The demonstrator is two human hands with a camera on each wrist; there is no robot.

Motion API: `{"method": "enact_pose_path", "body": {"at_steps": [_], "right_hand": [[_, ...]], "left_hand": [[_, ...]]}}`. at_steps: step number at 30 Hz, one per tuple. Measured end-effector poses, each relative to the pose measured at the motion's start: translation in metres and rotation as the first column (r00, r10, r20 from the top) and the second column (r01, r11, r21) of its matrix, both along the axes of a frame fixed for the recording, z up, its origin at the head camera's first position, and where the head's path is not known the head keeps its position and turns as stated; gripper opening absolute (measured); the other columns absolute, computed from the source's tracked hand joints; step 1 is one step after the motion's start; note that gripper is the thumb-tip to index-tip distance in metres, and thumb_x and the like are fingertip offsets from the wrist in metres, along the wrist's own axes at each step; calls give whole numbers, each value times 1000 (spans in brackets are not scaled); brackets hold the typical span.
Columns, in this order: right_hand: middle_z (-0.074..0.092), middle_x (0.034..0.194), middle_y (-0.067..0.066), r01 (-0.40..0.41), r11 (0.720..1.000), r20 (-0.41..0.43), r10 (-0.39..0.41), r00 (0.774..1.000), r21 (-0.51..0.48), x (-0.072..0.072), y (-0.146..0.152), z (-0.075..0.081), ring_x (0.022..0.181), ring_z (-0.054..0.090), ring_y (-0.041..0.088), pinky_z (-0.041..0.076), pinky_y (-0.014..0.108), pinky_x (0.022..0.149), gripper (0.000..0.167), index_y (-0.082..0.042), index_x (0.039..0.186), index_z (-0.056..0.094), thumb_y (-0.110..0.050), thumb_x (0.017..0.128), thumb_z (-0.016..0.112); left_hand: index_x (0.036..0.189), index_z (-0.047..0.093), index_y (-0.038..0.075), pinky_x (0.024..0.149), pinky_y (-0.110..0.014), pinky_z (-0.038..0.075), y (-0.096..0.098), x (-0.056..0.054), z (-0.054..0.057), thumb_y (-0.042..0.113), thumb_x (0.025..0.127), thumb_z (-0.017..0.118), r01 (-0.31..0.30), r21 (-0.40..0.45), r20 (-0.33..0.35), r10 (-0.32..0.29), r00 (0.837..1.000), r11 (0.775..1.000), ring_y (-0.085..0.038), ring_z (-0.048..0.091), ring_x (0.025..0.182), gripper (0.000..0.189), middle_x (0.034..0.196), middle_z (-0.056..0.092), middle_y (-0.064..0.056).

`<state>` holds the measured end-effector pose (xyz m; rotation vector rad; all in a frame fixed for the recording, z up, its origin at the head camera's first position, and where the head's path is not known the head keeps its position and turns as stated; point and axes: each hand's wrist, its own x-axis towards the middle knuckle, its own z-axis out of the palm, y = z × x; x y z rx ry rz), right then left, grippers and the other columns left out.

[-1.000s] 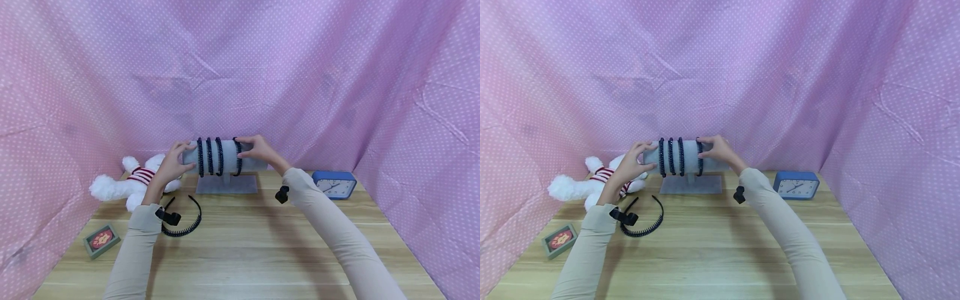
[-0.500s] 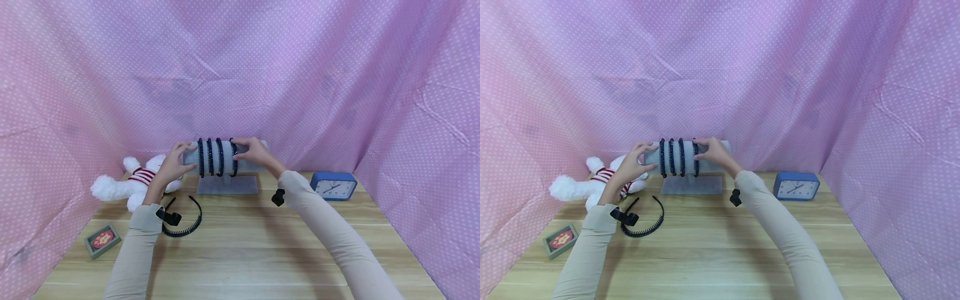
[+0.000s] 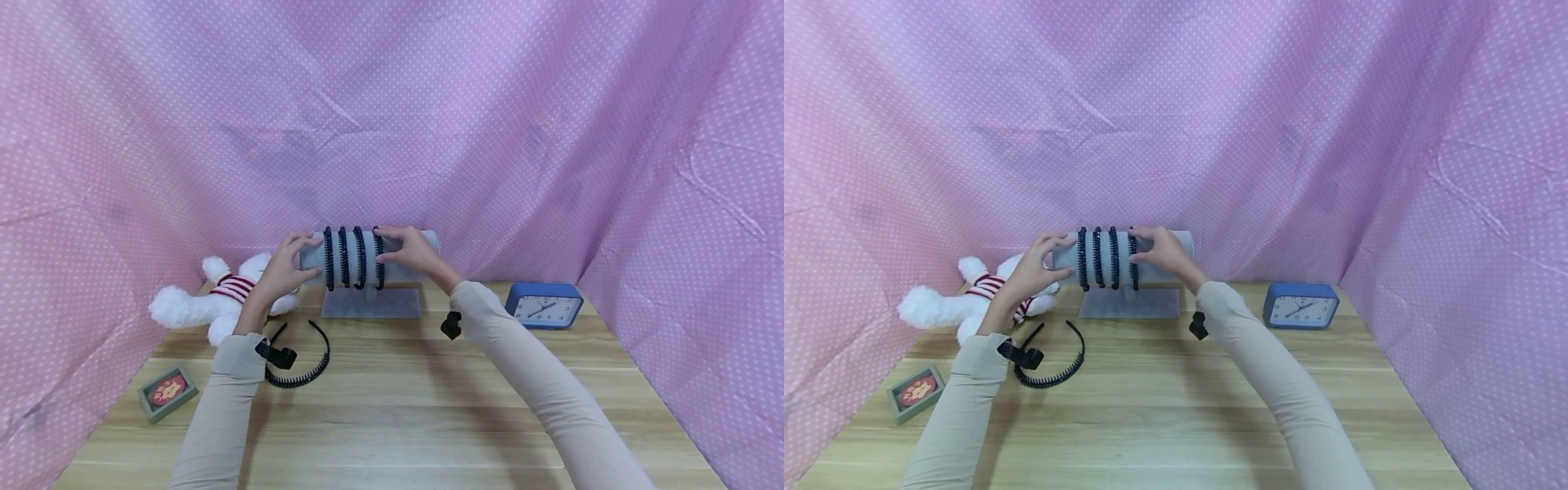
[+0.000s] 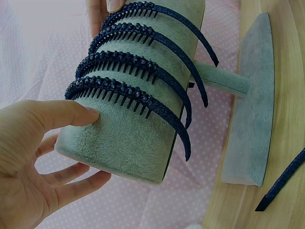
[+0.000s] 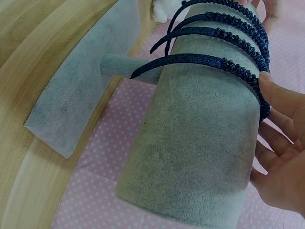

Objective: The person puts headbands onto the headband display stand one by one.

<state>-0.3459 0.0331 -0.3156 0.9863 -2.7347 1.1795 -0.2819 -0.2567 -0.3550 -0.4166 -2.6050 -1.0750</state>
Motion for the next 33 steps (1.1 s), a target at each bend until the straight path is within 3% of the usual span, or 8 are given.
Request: {"method": "enact_pose_path", "body": {"at_steps": [33], "right_hand": [[53,153,8,-41,999,42,42,998,-19,-7,-2,1,147,44,24,32,39,124,59,-12,146,57,-15,91,78]], "left_hand": [[143,55,4,115,-61,37,-1,-2,-1,4,91,75,2,5,2,-2,1000,1000,-41,37,143,56,159,36,-17]]}}
